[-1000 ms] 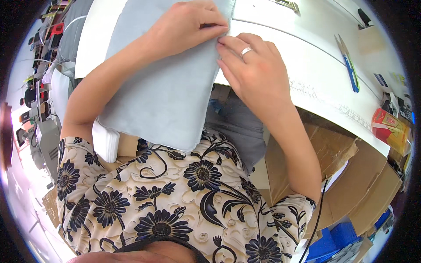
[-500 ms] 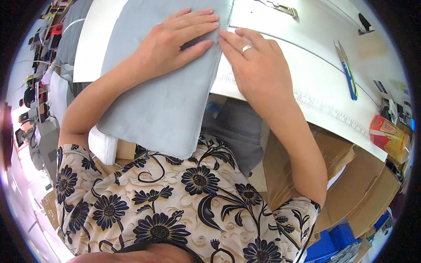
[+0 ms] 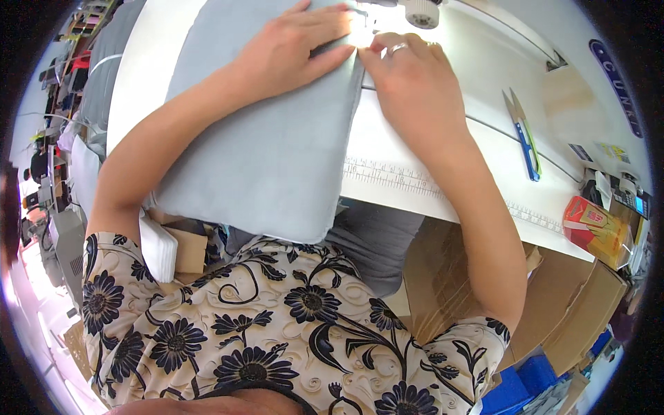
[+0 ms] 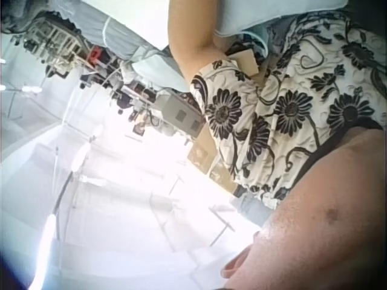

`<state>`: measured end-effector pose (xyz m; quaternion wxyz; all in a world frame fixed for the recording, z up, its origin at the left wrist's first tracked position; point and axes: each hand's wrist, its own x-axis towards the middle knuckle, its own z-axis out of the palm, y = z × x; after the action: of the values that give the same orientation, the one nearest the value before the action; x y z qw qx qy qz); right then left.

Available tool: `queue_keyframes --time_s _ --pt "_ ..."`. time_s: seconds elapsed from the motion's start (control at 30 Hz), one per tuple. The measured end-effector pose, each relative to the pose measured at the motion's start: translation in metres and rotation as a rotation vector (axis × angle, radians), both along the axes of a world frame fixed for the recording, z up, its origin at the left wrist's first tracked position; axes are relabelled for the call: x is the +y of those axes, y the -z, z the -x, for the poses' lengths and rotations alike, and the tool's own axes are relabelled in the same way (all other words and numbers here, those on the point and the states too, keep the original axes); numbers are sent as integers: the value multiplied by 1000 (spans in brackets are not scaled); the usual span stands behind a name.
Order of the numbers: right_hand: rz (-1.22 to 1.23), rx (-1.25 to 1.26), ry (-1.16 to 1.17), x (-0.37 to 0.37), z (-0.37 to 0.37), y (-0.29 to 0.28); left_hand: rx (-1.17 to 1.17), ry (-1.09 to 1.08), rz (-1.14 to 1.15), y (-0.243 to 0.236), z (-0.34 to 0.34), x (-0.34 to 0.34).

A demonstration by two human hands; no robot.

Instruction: Assembling and sewing leather or synthetic material covers using an industrial sewing machine and thread snips.

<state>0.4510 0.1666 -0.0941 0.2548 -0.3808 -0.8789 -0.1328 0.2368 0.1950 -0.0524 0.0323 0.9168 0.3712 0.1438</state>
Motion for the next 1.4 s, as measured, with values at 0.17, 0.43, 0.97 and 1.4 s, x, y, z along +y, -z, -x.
queue_keyframes --time_s 0.17,0.43,0.97,1.4 --pt "-73 -26 38 6 -1 -6 -37 73 72 -16 -8 6" --pt "-79 -107 25 9 -8 -8 -82 -13 -12 4 -14 -15" --pt "-18 165 -136 3 -19 2 58 -38 55 -7 -23 -17" --pt "-37 109 -85 14 -14 2 -84 14 40 -9 -12 10"
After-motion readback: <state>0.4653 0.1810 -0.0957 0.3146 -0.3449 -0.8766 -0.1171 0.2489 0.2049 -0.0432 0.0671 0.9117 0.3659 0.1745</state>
